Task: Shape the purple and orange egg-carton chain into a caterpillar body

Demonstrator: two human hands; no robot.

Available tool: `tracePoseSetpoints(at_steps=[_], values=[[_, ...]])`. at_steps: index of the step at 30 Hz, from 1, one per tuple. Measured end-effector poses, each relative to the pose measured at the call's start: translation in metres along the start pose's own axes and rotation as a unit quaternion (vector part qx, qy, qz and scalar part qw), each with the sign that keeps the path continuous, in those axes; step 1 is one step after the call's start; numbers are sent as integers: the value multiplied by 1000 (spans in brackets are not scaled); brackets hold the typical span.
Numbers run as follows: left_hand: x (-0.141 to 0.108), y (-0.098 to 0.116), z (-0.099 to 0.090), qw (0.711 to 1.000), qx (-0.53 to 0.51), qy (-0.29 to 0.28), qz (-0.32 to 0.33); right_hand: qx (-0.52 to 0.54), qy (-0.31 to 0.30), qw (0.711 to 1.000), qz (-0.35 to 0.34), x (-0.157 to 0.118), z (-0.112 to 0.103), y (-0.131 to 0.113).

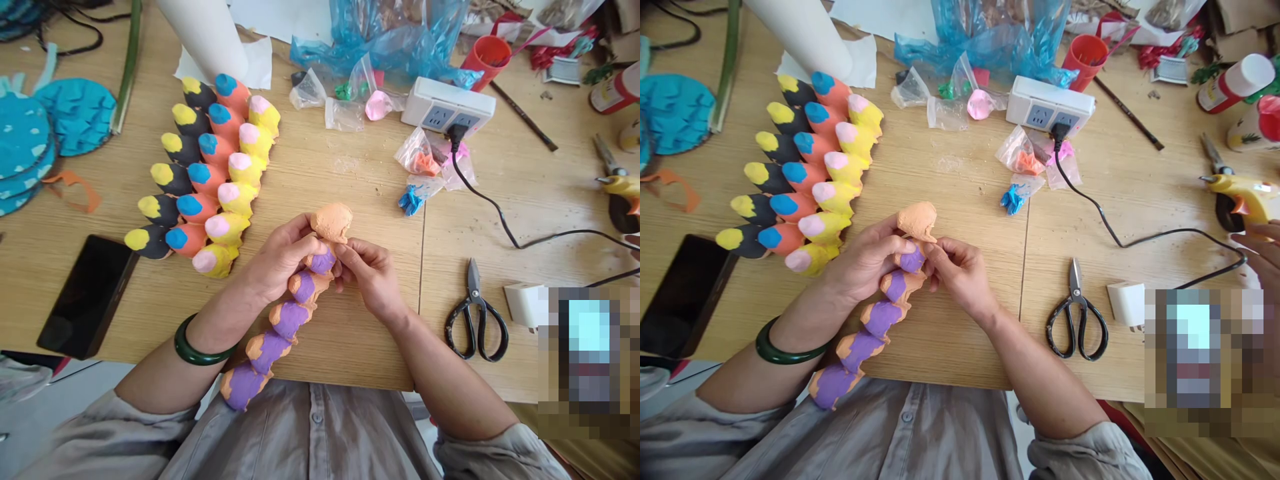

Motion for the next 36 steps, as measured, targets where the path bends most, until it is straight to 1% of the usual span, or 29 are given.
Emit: tracePoseSetpoints(at_steps=[3, 7, 9, 11, 14, 16, 20, 22, 24, 29, 31, 34, 36], values=[[1, -3, -2, 1000, 7, 1, 1, 2, -2, 1000, 6, 0, 1, 0], [-1, 1, 2, 1000, -11, -7, 16, 6, 5, 1000, 18, -1, 0, 2], [-3, 5, 5, 999, -28, -17, 32, 20, 13, 999, 23, -1, -1, 3], [-3, 6, 9, 998, -32, -35, 33, 35, 20, 999, 21, -1, -3, 3], [-2, 6, 10, 998, -11, -50, 34, 37, 19, 999, 13, 0, -3, 2], [-1, 6, 7, 998, 9, -42, 47, 28, 13, 999, 7, 0, -3, 1], [-3, 10, 2, 996, 42, -6, 77, 23, 15, 1000, -5, -1, -2, -1], [-4, 11, 1, 995, 56, 10, 80, 22, 17, 1000, -8, -1, -2, -1], [-4, 11, 2, 995, 62, 12, 72, 17, 15, 1000, -10, -2, -1, -2], [-4, 9, 6, 998, 35, -6, 42, -3, 7, 1000, -9, -2, -1, -1], [-4, 8, 7, 999, 27, -11, 44, 1, 8, 1000, -6, -2, 0, 0], [-2, 7, 12, 998, 2, -44, 48, 2, 10, 1000, -4, -3, 0, 0], [-1, 4, 13, 997, -15, -62, 39, 4, 13, 1000, -2, -3, 0, 0]])
Point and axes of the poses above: each hand's wrist, its own x-axis towards the middle knuckle, its own z-axis out of the palm, y = z × x, the point moved 10 cm from there along x, towards the middle knuckle, and after that the axes turned 14 degrees about -z, right-handed, at the moved point
